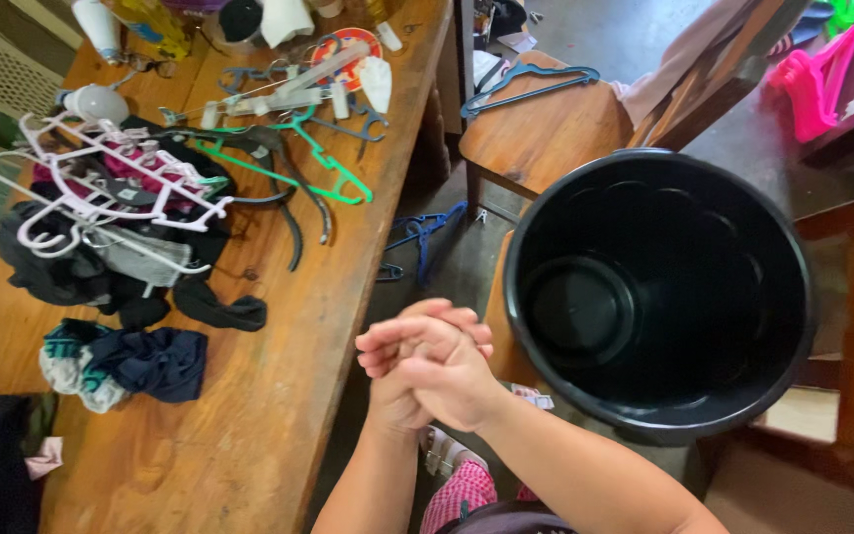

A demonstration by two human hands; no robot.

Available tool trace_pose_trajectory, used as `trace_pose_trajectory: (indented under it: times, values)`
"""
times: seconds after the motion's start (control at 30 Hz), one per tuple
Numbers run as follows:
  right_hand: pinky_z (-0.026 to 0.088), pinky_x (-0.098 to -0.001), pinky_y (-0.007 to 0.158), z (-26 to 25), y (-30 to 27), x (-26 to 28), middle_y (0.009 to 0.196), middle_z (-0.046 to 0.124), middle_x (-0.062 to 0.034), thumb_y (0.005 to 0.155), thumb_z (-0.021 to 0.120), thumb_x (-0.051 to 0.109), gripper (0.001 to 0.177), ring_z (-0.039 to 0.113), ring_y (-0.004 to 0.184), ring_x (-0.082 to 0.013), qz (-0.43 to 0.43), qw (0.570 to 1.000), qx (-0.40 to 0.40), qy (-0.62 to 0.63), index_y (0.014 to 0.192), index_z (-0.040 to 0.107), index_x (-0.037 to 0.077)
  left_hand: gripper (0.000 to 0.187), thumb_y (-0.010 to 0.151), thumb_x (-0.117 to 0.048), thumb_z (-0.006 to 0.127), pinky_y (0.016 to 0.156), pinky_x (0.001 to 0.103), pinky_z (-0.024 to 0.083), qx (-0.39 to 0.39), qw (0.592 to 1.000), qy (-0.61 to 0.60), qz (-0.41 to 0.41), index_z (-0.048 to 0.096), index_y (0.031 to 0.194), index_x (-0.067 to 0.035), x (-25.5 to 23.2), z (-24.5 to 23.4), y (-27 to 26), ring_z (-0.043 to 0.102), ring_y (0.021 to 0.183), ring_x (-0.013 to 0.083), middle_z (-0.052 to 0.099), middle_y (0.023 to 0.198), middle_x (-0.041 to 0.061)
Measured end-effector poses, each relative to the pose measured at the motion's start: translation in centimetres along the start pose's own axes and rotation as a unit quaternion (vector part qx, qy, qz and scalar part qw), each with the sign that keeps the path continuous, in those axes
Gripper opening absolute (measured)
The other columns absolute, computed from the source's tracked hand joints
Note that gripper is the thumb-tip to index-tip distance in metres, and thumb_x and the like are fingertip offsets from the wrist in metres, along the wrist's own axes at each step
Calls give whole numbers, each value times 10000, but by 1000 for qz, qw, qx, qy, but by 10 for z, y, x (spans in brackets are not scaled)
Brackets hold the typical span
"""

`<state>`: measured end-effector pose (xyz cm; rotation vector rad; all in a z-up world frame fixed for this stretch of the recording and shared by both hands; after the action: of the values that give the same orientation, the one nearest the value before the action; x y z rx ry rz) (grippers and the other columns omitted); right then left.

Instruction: The person hangs various pieces of clothing, including a grey shirt, dark blue underwear, black shorts, and pink underwear, onto hangers and clips on a wooden table. The person uses both standard hangers and clip hangers to secure the items.

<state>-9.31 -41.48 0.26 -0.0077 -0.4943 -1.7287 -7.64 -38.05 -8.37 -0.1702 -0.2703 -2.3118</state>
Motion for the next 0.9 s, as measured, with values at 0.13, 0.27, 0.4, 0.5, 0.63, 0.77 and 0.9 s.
trace_pose_trajectory:
  times: [0.13, 0.27, 0.4, 0.5, 0.63, 0.77, 0.9]
  values:
    - [464, -365, 1115, -17, -4, 51, 1424, 573, -178, 1028, 523, 195, 515, 564, 1308, -276, 115, 992, -44, 32, 1494, 519, -25, 212, 1088, -81, 347, 925, 214, 495, 304, 833, -428, 175, 508, 1220, -37, 62, 35, 43, 591, 1077, 29, 616, 1265, 17]
    - [464, -373, 1109, -19, 4, 77, 1416, 583, -213, 1052, 501, 154, 467, 569, 1285, -295, 123, 988, -97, -7, 1469, 511, -58, 236, 1080, -60, 347, 904, 197, 464, 192, 923, -300, 147, 526, 1232, -34, 78, 34, 56, 555, 1067, 21, 596, 1245, 10]
    - [462, -383, 1111, -4, 10, 90, 1399, 590, -215, 996, 487, 25, 454, 578, 1284, -293, 102, 984, -89, -114, 1443, 510, -47, 233, 1078, -56, 345, 828, 166, 465, 125, 937, -318, 74, 534, 1212, -47, 72, -43, 39, 542, 986, 8, 587, 1168, -7]
    - [471, -391, 1106, 9, 14, 87, 1396, 585, -216, 973, 454, -30, 472, 584, 1273, -285, 84, 972, -90, -202, 1444, 474, -18, 232, 1076, -53, 343, 771, 143, 466, 269, 751, -600, 65, 540, 1198, -57, 75, -90, 37, 531, 926, -2, 580, 1110, -20]
    - [495, -393, 1120, 23, 21, 66, 1439, 536, -205, 993, 470, -71, 511, 596, 1283, -271, 54, 954, -43, -293, 1492, 401, 10, 315, 1056, -35, 348, 672, 105, 394, 245, 881, -345, 212, 505, 1329, -21, 62, -100, 28, 507, 849, 7, 588, 1129, -16]
    - [538, -384, 1061, 43, 29, 31, 1537, 434, -181, 911, 535, -123, 597, 621, 1277, -270, -23, 865, 40, -500, 1485, 425, -2, 357, 1024, -65, 428, 735, 206, 399, -5, 948, 119, 295, 482, 1375, -31, 4, -57, 3, 526, 911, 101, 586, 1173, 37]
    - [501, -410, 1131, 42, 39, -22, 1525, 474, -174, 910, 605, -94, 619, 586, 1359, -293, 13, 862, 98, -498, 1500, 426, -44, 433, 970, -110, 538, 858, 346, 439, -94, 946, 259, 171, 467, 1394, -61, -66, 35, -16, 568, 1030, 215, 585, 1238, 100]
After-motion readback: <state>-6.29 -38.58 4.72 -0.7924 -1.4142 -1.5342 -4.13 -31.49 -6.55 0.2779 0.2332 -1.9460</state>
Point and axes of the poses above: each hand's wrist, its own y-axis towards the middle knuckle, its own z-axis out of the palm, x = y × z, the point moved 2 cm from there along y, towards the middle knuckle
